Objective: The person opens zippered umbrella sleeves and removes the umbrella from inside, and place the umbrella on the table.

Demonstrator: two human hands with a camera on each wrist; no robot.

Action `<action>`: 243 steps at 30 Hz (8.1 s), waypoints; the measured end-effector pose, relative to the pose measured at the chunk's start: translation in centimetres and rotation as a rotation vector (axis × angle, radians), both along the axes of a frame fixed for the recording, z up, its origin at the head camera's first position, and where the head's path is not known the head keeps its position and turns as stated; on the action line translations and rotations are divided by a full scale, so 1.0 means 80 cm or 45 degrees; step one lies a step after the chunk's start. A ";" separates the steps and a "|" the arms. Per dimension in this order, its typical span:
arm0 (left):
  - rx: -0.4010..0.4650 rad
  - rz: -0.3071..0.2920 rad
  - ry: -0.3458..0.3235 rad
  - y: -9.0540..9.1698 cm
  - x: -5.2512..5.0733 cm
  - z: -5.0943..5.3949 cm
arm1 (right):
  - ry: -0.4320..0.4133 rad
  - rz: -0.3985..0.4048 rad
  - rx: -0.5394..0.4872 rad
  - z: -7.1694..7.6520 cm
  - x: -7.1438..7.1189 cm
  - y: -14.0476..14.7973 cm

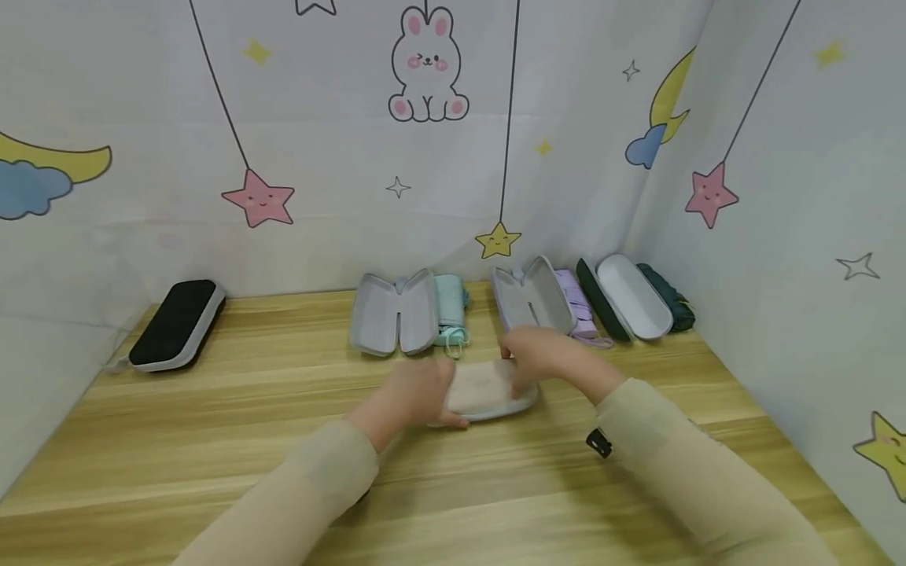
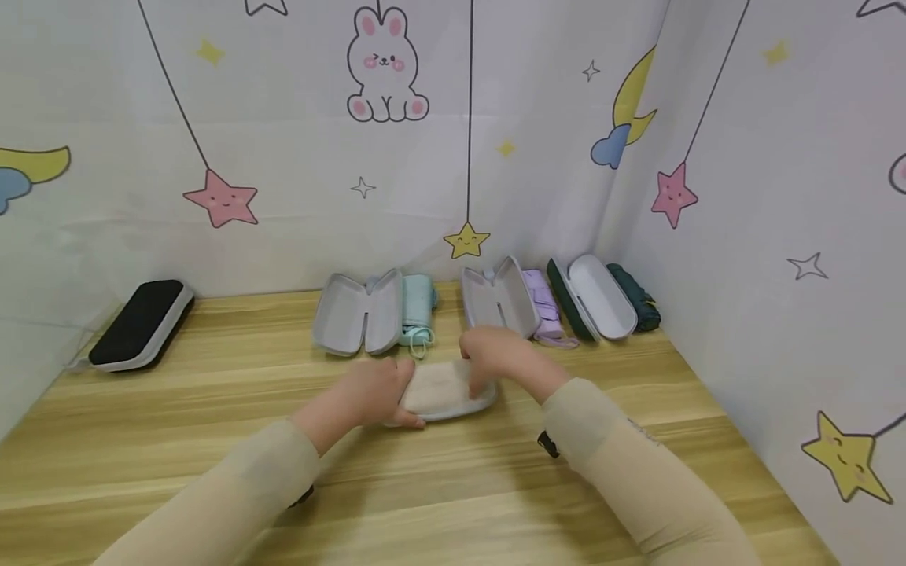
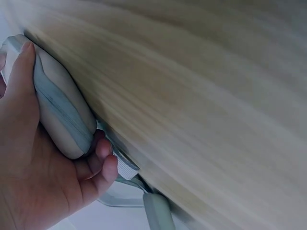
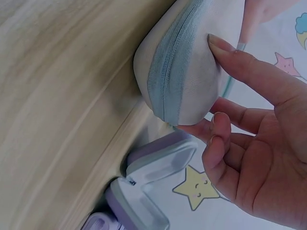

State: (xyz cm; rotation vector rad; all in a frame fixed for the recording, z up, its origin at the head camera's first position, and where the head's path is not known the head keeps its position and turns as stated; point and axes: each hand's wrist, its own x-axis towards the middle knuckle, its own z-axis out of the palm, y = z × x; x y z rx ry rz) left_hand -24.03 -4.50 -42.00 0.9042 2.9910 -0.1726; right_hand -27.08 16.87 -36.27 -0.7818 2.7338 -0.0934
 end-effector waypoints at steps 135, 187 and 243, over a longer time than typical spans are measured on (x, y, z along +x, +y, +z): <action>0.123 -0.180 -0.168 -0.043 0.054 0.025 | 0.019 0.052 0.124 -0.011 0.040 0.001; -0.011 -0.279 -0.042 0.018 0.057 0.018 | -0.264 0.437 0.016 -0.003 0.059 0.032; 0.407 -0.068 -0.372 -0.016 0.091 0.019 | 0.555 0.406 0.376 -0.029 0.104 -0.024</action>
